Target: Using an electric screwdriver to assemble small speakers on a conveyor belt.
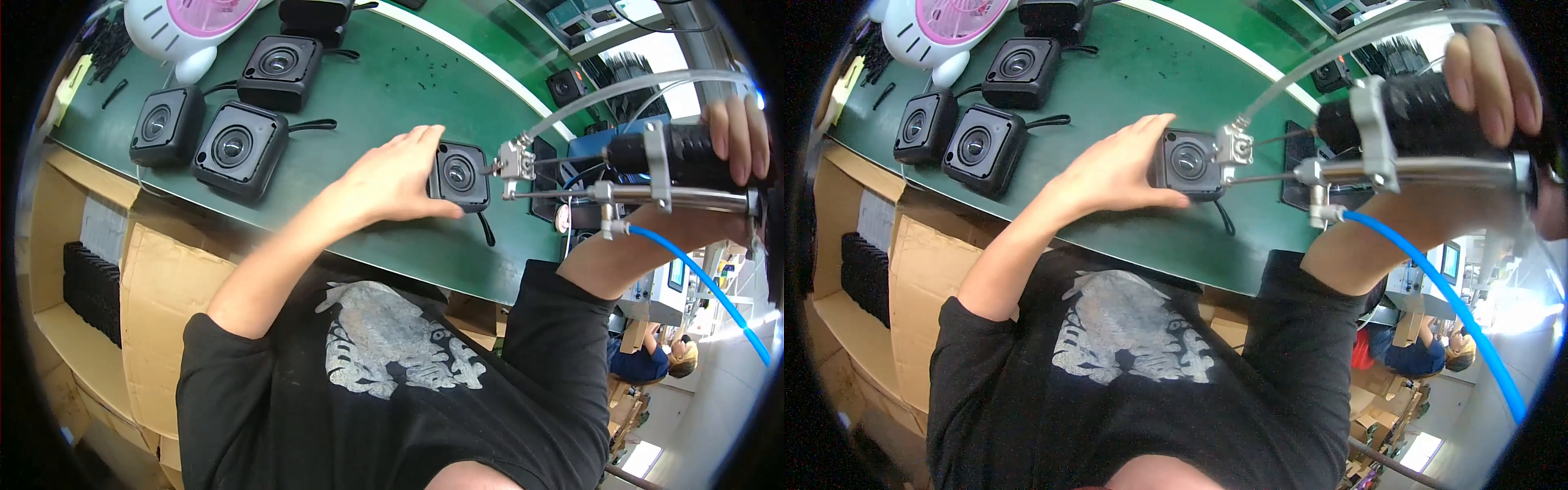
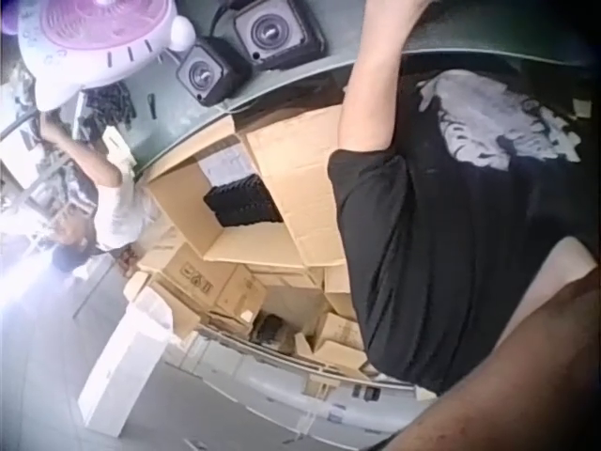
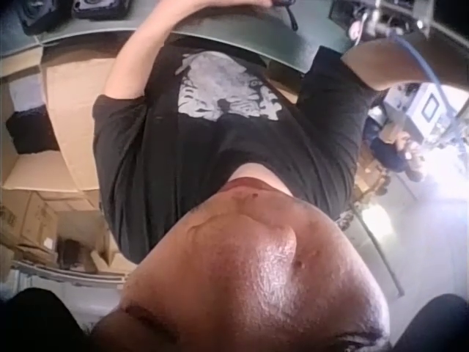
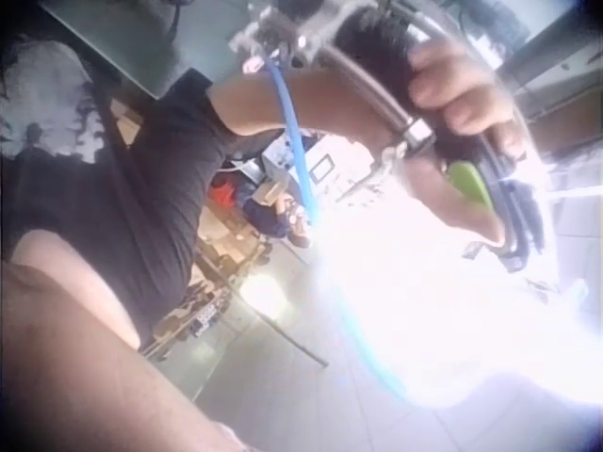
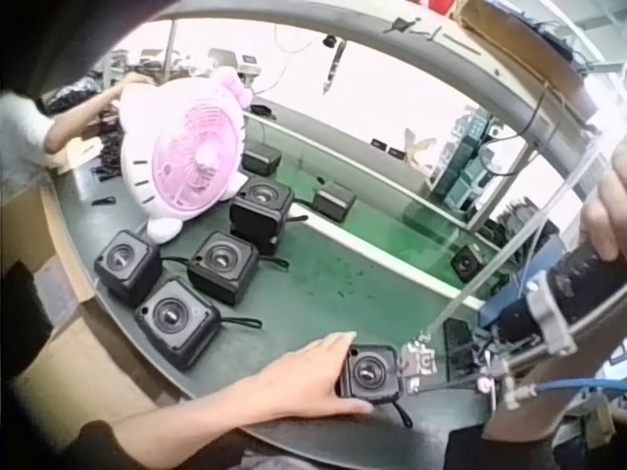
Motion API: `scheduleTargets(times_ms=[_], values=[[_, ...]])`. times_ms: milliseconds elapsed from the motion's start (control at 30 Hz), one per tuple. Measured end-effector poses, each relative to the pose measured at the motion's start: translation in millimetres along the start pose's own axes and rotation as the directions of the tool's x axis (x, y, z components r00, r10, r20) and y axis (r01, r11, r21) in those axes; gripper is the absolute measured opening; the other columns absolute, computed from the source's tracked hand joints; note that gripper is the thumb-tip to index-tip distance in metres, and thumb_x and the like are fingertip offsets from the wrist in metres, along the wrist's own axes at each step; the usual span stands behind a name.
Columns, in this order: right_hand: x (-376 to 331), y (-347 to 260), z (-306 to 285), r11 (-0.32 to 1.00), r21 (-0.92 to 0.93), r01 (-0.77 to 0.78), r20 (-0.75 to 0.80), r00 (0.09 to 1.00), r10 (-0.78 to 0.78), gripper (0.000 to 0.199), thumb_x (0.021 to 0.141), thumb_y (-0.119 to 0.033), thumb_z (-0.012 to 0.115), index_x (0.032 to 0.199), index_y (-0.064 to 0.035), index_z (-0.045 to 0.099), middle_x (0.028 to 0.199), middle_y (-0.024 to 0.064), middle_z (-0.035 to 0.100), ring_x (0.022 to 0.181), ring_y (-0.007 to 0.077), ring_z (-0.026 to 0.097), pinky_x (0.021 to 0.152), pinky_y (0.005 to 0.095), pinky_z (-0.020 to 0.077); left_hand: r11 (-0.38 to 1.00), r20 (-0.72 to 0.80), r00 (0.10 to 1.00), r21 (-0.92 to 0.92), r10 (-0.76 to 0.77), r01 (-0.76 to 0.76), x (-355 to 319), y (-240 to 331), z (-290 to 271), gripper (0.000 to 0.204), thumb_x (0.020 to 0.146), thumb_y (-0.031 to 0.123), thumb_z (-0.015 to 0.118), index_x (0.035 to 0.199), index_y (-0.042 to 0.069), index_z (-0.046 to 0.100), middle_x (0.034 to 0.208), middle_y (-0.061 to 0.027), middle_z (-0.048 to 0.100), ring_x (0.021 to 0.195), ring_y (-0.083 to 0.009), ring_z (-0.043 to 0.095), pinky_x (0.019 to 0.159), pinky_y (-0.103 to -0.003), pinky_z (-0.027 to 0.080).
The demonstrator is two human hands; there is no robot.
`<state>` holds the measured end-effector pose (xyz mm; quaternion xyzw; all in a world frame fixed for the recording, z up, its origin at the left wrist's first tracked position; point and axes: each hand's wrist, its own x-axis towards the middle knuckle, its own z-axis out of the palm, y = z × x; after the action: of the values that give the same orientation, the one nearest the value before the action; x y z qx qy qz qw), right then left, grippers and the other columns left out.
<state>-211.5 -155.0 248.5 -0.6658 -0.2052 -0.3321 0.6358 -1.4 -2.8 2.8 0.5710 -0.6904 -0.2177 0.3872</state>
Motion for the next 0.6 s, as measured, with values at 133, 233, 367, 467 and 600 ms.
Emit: scheduleTargets(times_ms=[133,233,367,467,600], values=[[11.2,26.6,17.7,0.995,-0.036,0.088,-0.109,0.99,-0.091,0.054,0.07,-0.039,0.084,0.099,-0.0079,0.05,0.081,-0.0021,0.051,0.067,0.0089,0.053,0.071,0.0268,0.039,0.998,0.084,0.994,-0.001,-0.064,0.064,-3.4,-6.1,-3.6,0.104,0.065,0.049,0.084,0.135,-0.013,0.039,0.127,-0.0282,0.056,0.12,-0.0387,0.056,0.102,-0.043,0.046],[14.3,36.4,24.1,0.999,-0.033,0.013,-0.089,0.996,-0.016,0.052,0.073,-0.04,0.081,0.1,-0.0074,0.05,0.081,-0.0014,0.051,0.067,0.0096,0.053,0.071,0.0274,0.0393,0.999,-0.009,0.999,0.03,-0.037,0.037,-7.3,-7.1,-1.6,0.099,0.065,0.049,0.084,0.132,-0.01,0.043,0.125,-0.0271,0.057,0.118,-0.0389,0.057,0.1,-0.043,0.048],[19.1,50.5,29.6,0.995,-0.038,-0.092,-0.064,0.994,0.09,0.05,0.077,-0.042,0.076,0.1,-0.0066,0.051,0.081,-0.0004,0.052,0.067,0.0106,0.054,0.071,0.0281,0.0397,0.996,0.062,0.995,0.01,-0.084,0.084,-4.7,-3.2,-6.8,0.09,0.066,0.05,0.084,0.125,-0.008,0.047,0.121,-0.0254,0.059,0.114,-0.0386,0.059,0.097,-0.044,0.049],[21.2,62.2,32.2,0.984,-0.045,-0.175,-0.047,0.984,0.173,0.048,0.08,-0.044,0.073,0.101,-0.006,0.051,0.081,0.0003,0.053,0.068,0.0113,0.054,0.071,0.0286,0.04,0.991,0.128,0.983,0.003,-0.13,0.131,-1.8,2.0,-14.4,0.094,0.067,0.049,0.083,0.13,-0.009,0.044,0.127,-0.0265,0.056,0.12,-0.0387,0.055,0.102,-0.043,0.046],[21.8,81.1,35.8,0.959,-0.051,-0.28,-0.021,0.96,0.28,0.047,0.083,-0.046,0.069,0.102,-0.0053,0.052,0.081,0.0013,0.053,0.068,0.0122,0.055,0.071,0.0294,0.0404,0.999,-0.048,0.999,0.029,-0.02,0.022,-8.2,-9.8,0.7,0.087,0.066,0.05,0.084,0.121,-0.007,0.048,0.112,-0.0238,0.062,0.11,-0.0382,0.061,0.095,-0.044,0.05]])
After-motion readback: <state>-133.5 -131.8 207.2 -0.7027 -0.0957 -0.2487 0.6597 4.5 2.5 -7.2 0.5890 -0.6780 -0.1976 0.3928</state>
